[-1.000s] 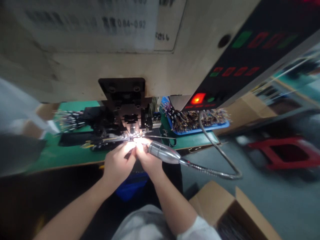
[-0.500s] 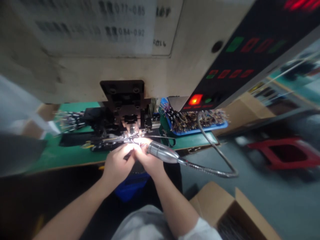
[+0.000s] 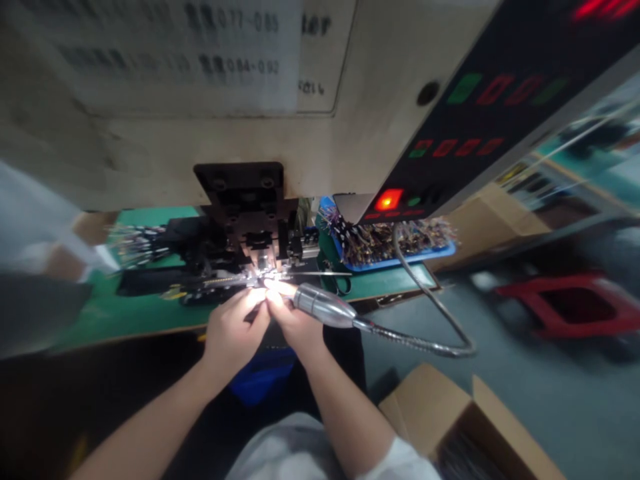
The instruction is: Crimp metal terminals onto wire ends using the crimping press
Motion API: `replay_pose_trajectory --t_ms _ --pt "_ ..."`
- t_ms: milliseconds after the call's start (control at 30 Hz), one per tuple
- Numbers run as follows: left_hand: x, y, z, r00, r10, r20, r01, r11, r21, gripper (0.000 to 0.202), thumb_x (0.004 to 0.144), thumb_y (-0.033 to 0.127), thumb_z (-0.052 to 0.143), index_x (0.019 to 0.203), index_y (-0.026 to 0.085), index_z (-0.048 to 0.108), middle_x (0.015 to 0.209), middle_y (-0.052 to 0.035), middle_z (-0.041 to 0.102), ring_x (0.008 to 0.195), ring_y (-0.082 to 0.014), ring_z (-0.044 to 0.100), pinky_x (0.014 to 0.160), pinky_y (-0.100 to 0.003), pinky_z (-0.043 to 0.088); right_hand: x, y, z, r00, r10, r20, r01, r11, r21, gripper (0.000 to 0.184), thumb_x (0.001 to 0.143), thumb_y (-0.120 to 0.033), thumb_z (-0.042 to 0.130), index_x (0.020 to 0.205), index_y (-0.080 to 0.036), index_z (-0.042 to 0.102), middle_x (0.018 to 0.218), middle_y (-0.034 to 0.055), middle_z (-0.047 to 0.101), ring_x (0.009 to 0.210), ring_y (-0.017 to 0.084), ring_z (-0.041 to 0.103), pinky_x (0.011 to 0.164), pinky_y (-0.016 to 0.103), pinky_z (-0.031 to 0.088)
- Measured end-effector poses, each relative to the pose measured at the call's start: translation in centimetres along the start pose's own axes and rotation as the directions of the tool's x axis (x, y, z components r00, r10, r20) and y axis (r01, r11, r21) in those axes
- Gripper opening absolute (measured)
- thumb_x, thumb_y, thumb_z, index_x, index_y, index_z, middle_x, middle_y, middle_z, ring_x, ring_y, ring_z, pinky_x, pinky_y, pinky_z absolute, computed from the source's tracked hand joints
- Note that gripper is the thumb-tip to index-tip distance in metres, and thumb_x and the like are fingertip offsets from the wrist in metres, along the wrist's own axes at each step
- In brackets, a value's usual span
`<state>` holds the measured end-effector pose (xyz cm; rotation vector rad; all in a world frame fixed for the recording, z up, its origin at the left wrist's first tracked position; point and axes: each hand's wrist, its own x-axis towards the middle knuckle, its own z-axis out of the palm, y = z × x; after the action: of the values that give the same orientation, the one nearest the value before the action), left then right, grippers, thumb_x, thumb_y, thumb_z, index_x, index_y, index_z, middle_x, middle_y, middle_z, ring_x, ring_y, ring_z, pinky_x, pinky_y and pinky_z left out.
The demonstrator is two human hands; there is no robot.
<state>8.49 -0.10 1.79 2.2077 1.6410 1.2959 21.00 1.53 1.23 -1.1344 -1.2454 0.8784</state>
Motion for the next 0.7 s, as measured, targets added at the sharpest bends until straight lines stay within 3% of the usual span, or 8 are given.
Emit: replay_pose_trajectory --t_ms 267,567,700 --pt "0.15 0.11 0.11 1.000 0.016 -0.009 -0.015 1.000 0.014 0.016 0.086 0.017 0.058 0.097 0.019 0.070 0.093 -0.0035 0.075 0.078 -0.0177 0.072 0.073 -0.025 0.056 0.05 0.74 -0.16 0.991 -0.131 0.010 0.131 0.991 -0.042 0.022 0.080 -0.019 0.070 0.100 -0.025 0.077 0.098 0.0019 0.077 0.091 0.023 0.073 0.087 0.036 0.061" --pt "-0.02 0.08 0.13 1.000 0.012 -0.013 -0.012 0.999 0.049 0.015 0.087 0.018 0.058 0.094 0.020 0.070 0.093 -0.0051 0.075 0.079 -0.0183 0.072 0.073 -0.026 0.056 0.08 0.23 -0.04 0.995 -0.094 0.017 0.095 0.995 -0.043 0.019 0.082 -0.022 0.068 0.098 -0.024 0.077 0.097 0.0028 0.077 0.091 0.023 0.073 0.087 0.040 0.060" --pt "-0.04 0.13 0.11 1.000 0.019 -0.012 -0.019 0.999 0.045 0.015 0.086 0.018 0.058 0.094 0.019 0.070 0.093 -0.0053 0.075 0.079 -0.0183 0.072 0.072 -0.025 0.056 0.20 0.46 -0.19 0.988 -0.149 0.033 0.151 0.986 -0.069 0.018 0.082 -0.022 0.068 0.098 -0.025 0.077 0.096 0.0026 0.077 0.090 0.023 0.073 0.087 0.039 0.060"
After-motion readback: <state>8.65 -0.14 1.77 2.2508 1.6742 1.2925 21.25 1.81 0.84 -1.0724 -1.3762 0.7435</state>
